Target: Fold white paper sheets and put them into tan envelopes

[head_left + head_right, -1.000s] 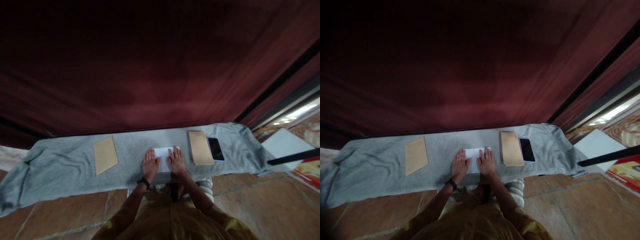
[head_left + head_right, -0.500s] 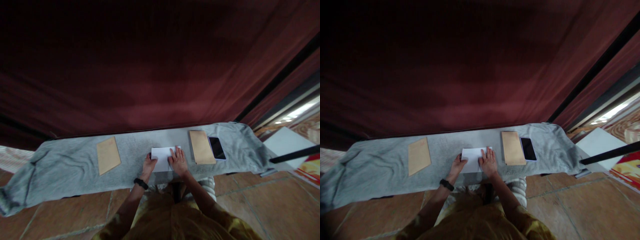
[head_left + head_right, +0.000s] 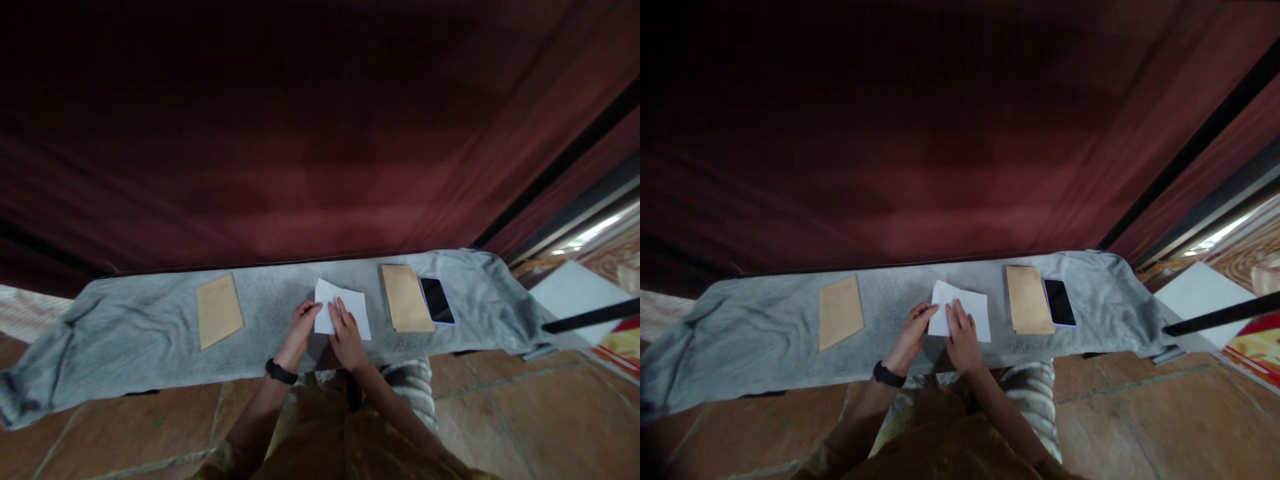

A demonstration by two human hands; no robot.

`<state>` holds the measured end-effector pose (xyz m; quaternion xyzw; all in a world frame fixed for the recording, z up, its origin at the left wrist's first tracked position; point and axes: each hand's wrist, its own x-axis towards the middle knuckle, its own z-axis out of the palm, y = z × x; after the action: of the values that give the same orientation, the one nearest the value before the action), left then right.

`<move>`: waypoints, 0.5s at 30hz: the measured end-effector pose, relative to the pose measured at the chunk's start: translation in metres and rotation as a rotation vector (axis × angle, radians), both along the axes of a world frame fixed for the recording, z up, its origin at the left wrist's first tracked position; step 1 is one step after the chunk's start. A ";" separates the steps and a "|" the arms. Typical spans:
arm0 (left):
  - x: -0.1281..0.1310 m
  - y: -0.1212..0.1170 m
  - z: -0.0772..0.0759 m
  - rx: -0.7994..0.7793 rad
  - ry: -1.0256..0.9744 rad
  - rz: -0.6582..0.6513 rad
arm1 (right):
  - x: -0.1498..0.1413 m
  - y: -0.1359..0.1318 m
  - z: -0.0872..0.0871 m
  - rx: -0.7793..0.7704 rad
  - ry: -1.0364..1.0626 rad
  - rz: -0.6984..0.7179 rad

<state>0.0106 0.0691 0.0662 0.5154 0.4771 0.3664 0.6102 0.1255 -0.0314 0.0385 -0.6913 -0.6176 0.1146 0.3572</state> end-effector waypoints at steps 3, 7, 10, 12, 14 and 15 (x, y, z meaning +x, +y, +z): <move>0.004 -0.007 0.005 -0.052 -0.081 -0.010 | 0.010 0.011 0.019 0.140 0.441 -0.143; 0.007 -0.020 -0.010 -0.161 -0.030 0.008 | 0.025 0.018 0.028 0.226 0.891 -0.245; 0.007 -0.023 -0.027 -0.101 -0.058 -0.068 | 0.035 0.018 0.015 0.196 0.907 -0.264; 0.005 -0.020 -0.037 0.004 -0.030 -0.070 | 0.040 0.014 -0.002 0.177 0.841 -0.315; 0.000 -0.012 -0.044 0.096 0.066 -0.050 | 0.045 0.008 -0.022 0.192 0.793 -0.384; -0.004 -0.008 -0.048 0.142 0.138 -0.043 | 0.048 0.004 -0.031 0.195 0.777 -0.406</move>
<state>0.0067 0.0611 0.0187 0.5917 0.4797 0.3497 0.5454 0.1735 -0.0270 0.0071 -0.6674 -0.2973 0.2345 0.6413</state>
